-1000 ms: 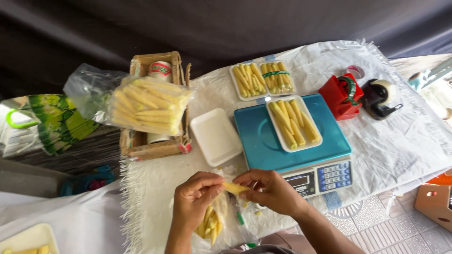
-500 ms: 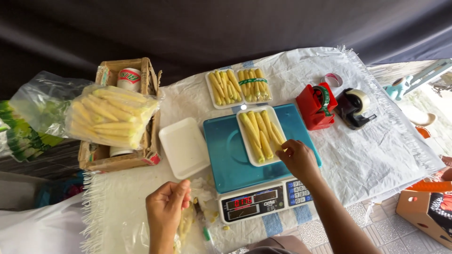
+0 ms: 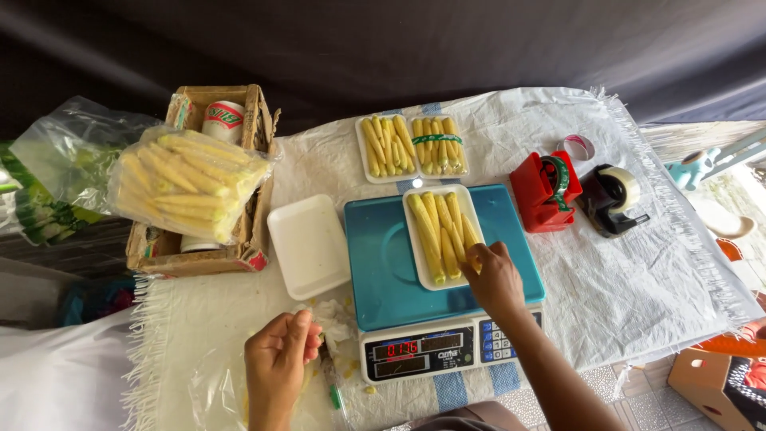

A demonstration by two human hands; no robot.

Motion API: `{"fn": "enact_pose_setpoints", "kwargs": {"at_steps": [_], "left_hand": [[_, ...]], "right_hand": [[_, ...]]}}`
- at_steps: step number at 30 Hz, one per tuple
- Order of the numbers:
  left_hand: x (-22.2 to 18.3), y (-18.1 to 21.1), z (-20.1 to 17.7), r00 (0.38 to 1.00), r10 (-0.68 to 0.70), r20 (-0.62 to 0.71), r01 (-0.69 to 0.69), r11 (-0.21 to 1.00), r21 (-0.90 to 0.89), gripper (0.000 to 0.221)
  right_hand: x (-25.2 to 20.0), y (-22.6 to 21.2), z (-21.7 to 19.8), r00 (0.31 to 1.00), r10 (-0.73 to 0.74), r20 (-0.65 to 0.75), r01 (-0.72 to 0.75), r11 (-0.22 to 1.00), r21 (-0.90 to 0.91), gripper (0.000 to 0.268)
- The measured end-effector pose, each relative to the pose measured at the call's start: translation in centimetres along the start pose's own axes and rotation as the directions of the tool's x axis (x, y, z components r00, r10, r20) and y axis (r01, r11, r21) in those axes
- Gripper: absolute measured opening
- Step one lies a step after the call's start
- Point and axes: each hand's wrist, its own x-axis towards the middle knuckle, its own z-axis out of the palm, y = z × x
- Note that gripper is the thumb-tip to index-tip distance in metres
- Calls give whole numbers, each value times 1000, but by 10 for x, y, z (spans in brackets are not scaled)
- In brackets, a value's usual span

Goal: Trimming and packing baby corn into trays using a knife and a digital scale for weighing.

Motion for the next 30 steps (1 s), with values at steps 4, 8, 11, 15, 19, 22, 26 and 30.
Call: {"fn": "enact_pose_setpoints", "kwargs": {"at_steps": [4, 8, 11, 15, 19, 22, 26, 30], "left_hand": [[-1, 6, -8, 999, 43, -14, -43, 998, -40, 43], [2, 8, -19, 998, 66, -11, -67, 996, -61, 45], [1, 9, -28, 996, 89, 11, -88, 994, -63, 44], [-1, 15, -40, 994, 100, 40, -98, 994, -58, 46], [0, 8, -56, 997, 72, 7, -72, 994, -81, 46], [1, 9, -71, 995, 92, -37, -93, 994, -56, 43], [-4, 12, -105, 956, 242, -163, -265, 955, -133, 8], [-13, 4, -137, 931, 329, -161, -296, 934, 200, 6]], "right_hand": [[4, 5, -8, 1000, -4, 15, 4, 1000, 4, 12], [30, 10, -4, 965, -239, -111, 239, 971, -6, 36], [51, 10, 2, 951, -300, -74, 293, 952, -90, 40], [57, -1, -3, 983, -183, 22, 184, 971, -155, 37], [51, -2, -7, 983, -182, 16, 182, 971, -156, 35], [42, 3, -11, 942, -284, -178, 284, 959, -29, 38], [-29, -60, -35, 881, -382, -279, 460, 830, 315, 23], [-104, -124, -11, 638, -769, -42, 549, 417, 724, 45]]}}
